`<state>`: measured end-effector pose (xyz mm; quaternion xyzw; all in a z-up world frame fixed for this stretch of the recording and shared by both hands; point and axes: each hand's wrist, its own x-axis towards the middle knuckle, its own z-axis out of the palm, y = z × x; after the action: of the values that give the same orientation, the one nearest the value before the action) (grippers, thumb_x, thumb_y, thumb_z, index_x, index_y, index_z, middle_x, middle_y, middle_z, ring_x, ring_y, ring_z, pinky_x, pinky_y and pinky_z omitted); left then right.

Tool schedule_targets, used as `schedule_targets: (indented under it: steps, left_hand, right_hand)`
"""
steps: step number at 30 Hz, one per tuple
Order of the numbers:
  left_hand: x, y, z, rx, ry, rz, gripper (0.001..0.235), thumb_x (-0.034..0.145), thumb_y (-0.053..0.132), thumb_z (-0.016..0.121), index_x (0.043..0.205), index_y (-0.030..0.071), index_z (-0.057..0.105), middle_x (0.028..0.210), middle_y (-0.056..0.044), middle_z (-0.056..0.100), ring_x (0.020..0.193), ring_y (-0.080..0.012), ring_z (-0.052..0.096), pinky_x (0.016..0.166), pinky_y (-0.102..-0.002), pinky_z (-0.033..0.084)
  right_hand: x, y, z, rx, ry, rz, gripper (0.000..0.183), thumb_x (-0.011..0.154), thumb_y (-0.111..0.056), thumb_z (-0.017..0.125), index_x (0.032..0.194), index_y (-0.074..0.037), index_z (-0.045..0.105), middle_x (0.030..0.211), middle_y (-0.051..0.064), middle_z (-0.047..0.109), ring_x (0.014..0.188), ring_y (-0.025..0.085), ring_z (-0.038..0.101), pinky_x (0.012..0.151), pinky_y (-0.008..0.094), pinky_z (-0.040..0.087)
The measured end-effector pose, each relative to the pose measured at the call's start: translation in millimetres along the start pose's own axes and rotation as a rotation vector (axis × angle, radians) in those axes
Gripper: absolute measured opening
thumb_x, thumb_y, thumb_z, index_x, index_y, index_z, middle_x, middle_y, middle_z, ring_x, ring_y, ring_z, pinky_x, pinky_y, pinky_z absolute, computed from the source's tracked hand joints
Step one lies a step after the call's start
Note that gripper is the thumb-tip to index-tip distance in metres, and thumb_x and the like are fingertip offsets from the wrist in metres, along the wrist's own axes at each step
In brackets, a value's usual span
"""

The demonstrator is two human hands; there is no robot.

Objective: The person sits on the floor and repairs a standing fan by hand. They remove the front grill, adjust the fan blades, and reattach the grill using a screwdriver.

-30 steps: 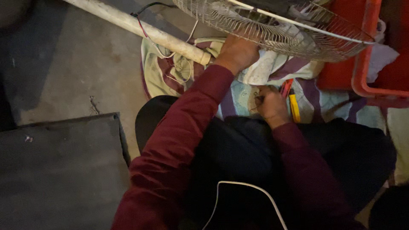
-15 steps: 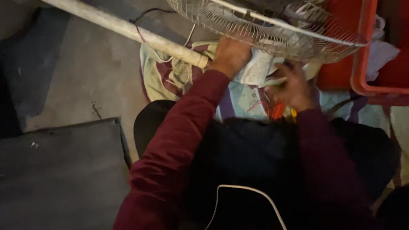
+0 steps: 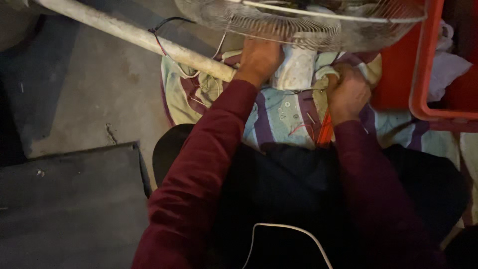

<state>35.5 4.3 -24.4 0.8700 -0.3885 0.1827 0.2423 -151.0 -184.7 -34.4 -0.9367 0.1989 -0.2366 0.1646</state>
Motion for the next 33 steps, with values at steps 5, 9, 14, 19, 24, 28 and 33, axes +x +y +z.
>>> schedule_targets:
  steps: [5,9,14,19,24,28,33]
  left_hand:
    - [0,4,6,0.018,-0.073,-0.049,0.014,0.079,0.015,0.062,0.081,0.008,0.074,0.090,-0.021,0.073,0.085,-0.0395,0.069,0.081,-0.052,0.052]
    - [5,18,4,0.048,-0.052,-0.008,0.016,0.080,0.015,0.060,0.080,0.008,0.074,0.087,-0.018,0.074,0.083,-0.0379,0.070,0.079,-0.052,0.052]
    - [4,25,-5,0.057,-0.363,-0.143,0.021,0.092,0.016,0.055,0.087,0.009,0.074,0.090,-0.017,0.074,0.088,-0.0345,0.070,0.090,-0.052,0.049]
    - [6,27,-9,0.080,-0.260,-0.117,0.021,0.087,0.019,0.057,0.092,0.008,0.074,0.095,-0.018,0.074,0.095,-0.0345,0.069,0.089,-0.052,0.047]
    - [5,26,-10,0.027,-0.261,-0.122,0.025,0.085,0.019,0.056,0.098,0.007,0.074,0.099,-0.019,0.074,0.098,-0.0371,0.068,0.091,-0.053,0.047]
    - [5,26,-9,0.005,-0.262,-0.128,0.023,0.086,0.020,0.056,0.095,0.007,0.073,0.099,-0.019,0.074,0.098,-0.0373,0.068,0.092,-0.052,0.047]
    - [3,27,-9,0.027,-0.085,-0.071,0.023,0.082,0.018,0.057,0.093,0.006,0.074,0.096,-0.021,0.074,0.094,-0.0398,0.068,0.087,-0.053,0.047]
  right_hand:
    - [-8,15,20,0.291,0.015,0.145,0.026,0.087,-0.010,0.080,0.106,0.001,0.065,0.088,0.018,0.070,0.080,0.037,0.071,0.076,0.046,0.057]
    - [-6,46,-4,0.298,-0.194,0.119,0.022,0.085,-0.016,0.082,0.099,-0.002,0.073,0.095,0.018,0.075,0.088,0.034,0.076,0.080,0.041,0.059]
    - [-8,38,-15,0.085,-0.411,0.234,0.033,0.091,-0.040,0.083,0.103,-0.010,0.080,0.096,0.023,0.073,0.088,0.041,0.070,0.078,0.046,0.055]
    - [-12,17,-12,0.232,-0.329,0.117,0.024,0.098,-0.030,0.077,0.112,-0.010,0.078,0.102,0.022,0.073,0.094,0.038,0.071,0.084,0.046,0.055]
    - [-7,30,-10,0.331,-0.211,0.052,0.025,0.091,-0.011,0.077,0.113,-0.002,0.069,0.102,0.020,0.072,0.090,0.034,0.072,0.080,0.044,0.056]
    - [-11,28,-7,0.394,-0.161,0.141,0.031,0.086,-0.013,0.078,0.107,0.001,0.061,0.095,0.018,0.072,0.090,0.032,0.073,0.080,0.040,0.056]
    - [-14,10,-8,0.163,-0.351,-0.036,0.035,0.088,-0.028,0.089,0.094,-0.001,0.068,0.094,0.020,0.070,0.083,0.037,0.069,0.076,0.047,0.054]
